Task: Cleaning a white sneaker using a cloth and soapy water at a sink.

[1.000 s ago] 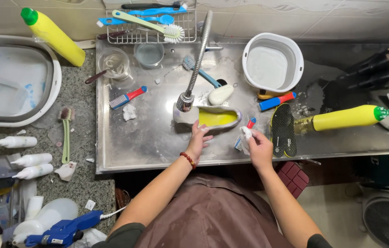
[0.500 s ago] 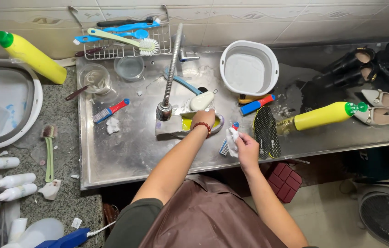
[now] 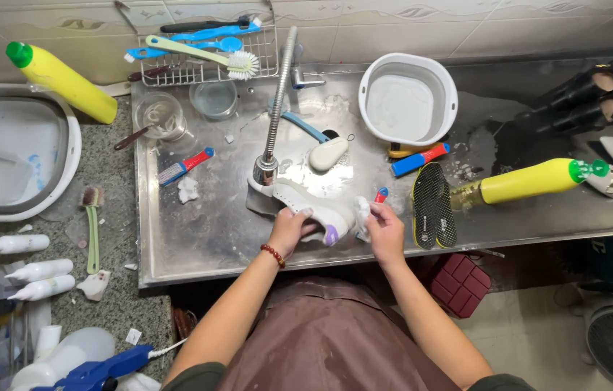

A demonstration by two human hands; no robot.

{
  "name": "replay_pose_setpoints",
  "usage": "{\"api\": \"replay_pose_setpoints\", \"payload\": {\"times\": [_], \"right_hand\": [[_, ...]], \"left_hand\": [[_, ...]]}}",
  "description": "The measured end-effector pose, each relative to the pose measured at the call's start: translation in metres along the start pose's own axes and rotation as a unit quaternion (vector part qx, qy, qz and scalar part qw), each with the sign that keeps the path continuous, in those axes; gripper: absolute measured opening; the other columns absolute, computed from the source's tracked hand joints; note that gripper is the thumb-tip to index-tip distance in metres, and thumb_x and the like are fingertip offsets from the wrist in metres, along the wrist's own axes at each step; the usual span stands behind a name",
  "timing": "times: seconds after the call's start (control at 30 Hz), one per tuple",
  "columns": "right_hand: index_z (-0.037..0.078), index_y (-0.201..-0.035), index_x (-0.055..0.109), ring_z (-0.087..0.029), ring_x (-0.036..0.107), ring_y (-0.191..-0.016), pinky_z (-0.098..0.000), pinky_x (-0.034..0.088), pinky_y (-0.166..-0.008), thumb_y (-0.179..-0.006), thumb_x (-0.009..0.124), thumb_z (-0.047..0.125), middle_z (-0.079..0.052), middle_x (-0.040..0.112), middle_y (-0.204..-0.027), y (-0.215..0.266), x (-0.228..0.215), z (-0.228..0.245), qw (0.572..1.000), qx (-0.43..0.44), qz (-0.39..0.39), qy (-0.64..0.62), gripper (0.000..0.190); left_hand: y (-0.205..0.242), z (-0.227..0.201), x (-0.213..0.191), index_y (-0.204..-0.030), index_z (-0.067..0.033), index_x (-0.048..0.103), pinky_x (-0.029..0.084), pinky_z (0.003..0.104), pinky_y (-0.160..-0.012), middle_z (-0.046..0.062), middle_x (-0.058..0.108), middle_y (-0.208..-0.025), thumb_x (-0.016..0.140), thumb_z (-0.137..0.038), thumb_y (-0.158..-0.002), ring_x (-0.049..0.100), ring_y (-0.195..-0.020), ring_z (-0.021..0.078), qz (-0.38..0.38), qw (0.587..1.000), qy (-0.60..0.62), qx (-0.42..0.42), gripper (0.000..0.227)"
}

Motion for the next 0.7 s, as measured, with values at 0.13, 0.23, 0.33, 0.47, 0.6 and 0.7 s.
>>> {"api": "replay_pose_setpoints", "payload": {"times": [0.13,0.23,0.33,0.47,0.6,0.7], "right_hand": [[-0.007,-0.115,0.068,-0.016,0.065,-0.110,-0.0262,0.055,-0.093,-0.090,0.066,-0.001,-0.009,0.061,-0.120,0.004,0.056,0.000,0.997,0.027,0.074,-0.010,0.026],[-0.005,-0.111,0.069,-0.020,0.063,-0.118,-0.0308,0.053,-0.102,-0.089,0.068,0.000,-0.013,0.060,-0.124,0.015,0.096,0.025,0.987,-0.031,0.155,0.005,0.023],[0.000,-0.106,0.072,-0.024,0.067,-0.109,-0.0311,0.055,-0.089,-0.085,0.073,0.006,-0.014,0.067,-0.117,0.025,0.125,0.060,0.970,-0.066,0.189,0.140,0.021],[0.003,-0.103,0.074,-0.028,0.069,-0.108,-0.0340,0.055,-0.092,-0.083,0.077,0.010,-0.015,0.070,-0.112,0.022,0.146,0.093,0.955,-0.146,0.170,0.195,0.021],[0.006,-0.101,0.075,-0.028,0.072,-0.093,-0.0354,0.056,-0.067,-0.080,0.079,0.015,-0.014,0.070,-0.113,0.012,0.158,0.085,0.959,-0.071,0.152,0.227,0.023],[0.007,-0.105,0.076,-0.033,0.069,-0.102,-0.0400,0.057,-0.085,-0.083,0.080,0.014,-0.016,0.067,-0.114,0.011,0.164,0.068,0.942,-0.173,0.114,0.264,0.023]], "left_hand": [[0.022,0.028,-0.043,-0.116,0.0003,0.063,0.061,0.035,-0.086,0.009,0.072,-0.111,0.059,-0.014,-0.092,0.071,-0.103,0.0205,-0.016,0.997,0.081,0.006,0.029],[0.027,0.015,-0.078,-0.116,0.0091,0.066,0.053,0.032,-0.089,0.013,0.071,-0.110,0.059,-0.010,-0.095,0.065,-0.099,0.0189,-0.053,0.990,0.044,0.119,0.029],[0.027,0.006,-0.097,-0.111,0.0094,0.064,0.053,0.034,-0.084,0.014,0.070,-0.100,0.055,-0.009,-0.091,0.067,-0.091,0.0214,-0.048,0.984,0.151,0.085,0.029],[0.031,-0.009,-0.085,-0.124,0.0014,0.056,0.052,0.035,-0.092,0.013,0.067,-0.110,0.052,-0.003,-0.086,0.066,-0.099,0.0218,-0.017,0.985,0.166,0.052,0.039],[0.012,0.021,-0.079,-0.146,-0.0037,0.045,0.048,0.035,-0.101,0.015,0.061,-0.128,0.049,0.011,-0.077,0.062,-0.115,0.0239,0.039,0.980,0.186,0.059,0.071],[0.012,0.014,-0.061,-0.150,0.0021,0.044,0.048,0.039,-0.106,0.018,0.060,-0.130,0.045,0.014,-0.076,0.060,-0.119,0.0280,0.092,0.968,0.223,0.073,0.074]]}}
Point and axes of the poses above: each hand's wrist, its own y-axis away from the middle knuckle, its own x-axis out of the palm, z = x × y, the point moved 9 cm from there along -y, towards the middle knuckle
